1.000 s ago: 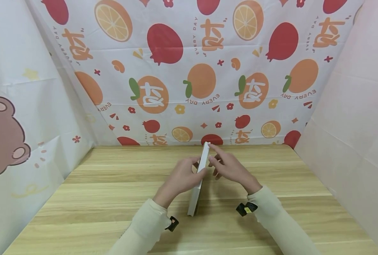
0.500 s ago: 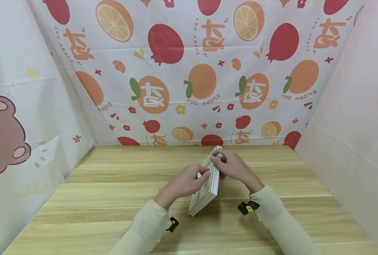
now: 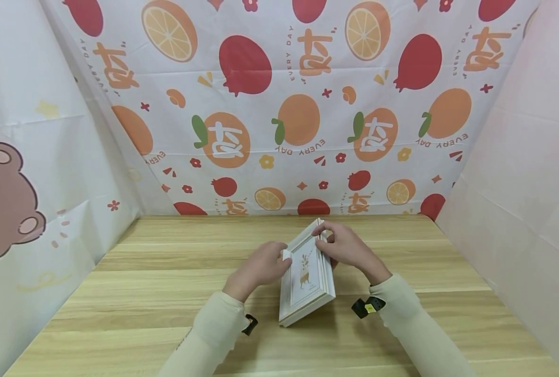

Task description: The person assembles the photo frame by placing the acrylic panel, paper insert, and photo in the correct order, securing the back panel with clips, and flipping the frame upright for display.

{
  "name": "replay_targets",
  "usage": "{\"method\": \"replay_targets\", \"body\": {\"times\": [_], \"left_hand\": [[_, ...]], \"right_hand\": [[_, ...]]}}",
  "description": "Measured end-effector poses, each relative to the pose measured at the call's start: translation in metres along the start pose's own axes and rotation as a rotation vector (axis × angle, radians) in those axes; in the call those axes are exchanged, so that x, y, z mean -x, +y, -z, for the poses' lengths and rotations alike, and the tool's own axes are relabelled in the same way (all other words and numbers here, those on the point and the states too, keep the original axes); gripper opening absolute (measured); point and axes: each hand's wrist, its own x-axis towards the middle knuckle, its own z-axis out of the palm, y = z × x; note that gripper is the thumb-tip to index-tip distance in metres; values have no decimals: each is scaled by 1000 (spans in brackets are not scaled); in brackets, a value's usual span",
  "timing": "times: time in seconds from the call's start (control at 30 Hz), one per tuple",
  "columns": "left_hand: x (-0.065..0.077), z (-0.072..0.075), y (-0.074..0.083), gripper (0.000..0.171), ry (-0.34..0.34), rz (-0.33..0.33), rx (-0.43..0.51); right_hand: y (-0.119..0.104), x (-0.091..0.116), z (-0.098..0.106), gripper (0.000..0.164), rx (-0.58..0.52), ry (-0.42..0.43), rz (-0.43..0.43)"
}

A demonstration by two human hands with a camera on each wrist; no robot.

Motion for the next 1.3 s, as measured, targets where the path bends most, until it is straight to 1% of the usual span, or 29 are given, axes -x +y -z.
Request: {"method": "replay_targets", "body": {"times": [0.13,0.23,0.3,0.4,0.47,0.57,0.67,0.73,0.83,0.9,1.03,1.13,1.23,1.3], "left_hand": [[-1,1,-6,48,-4,50,-38],[-3,1,-10,47,-17,87,-41],[-4,1,-13,43,-30,115,-18],[-4,1,-15,36,-57,156,43],[-4,1,-16,31,-71,173,89],[-4,1,-16,29,-80,182,109],[-5,1,-16,37,-73,185,93],[-6,1,-17,46,-68,188,85],[-7,1,-18,53,-61,194,93],[-8,1,-18,47,-52,202,96],[-10,0,-19,27,-23,219,64],[-11,-1,-20,25,2,239,32],[-12,-3,-20,25,28,258,19],[-13,-4,-21,29,48,272,20]], "right_hand": [[-2,0,0,30,15,20,-14],[-4,1,0,30,14,46,-12],[-5,2,0,30,8,60,-1],[-4,2,1,30,-1,79,15],[-3,1,1,31,-7,85,22],[-1,0,1,32,-18,87,25],[0,-1,1,32,-32,87,22],[0,-1,1,33,-34,83,26],[0,-1,1,34,-34,79,29],[-1,-1,1,35,-30,74,31],[0,-2,1,35,-45,58,32],[2,-4,0,37,-75,35,27],[6,-5,-2,50,-68,9,-2],[8,-5,-3,57,-47,-22,-18]]}}
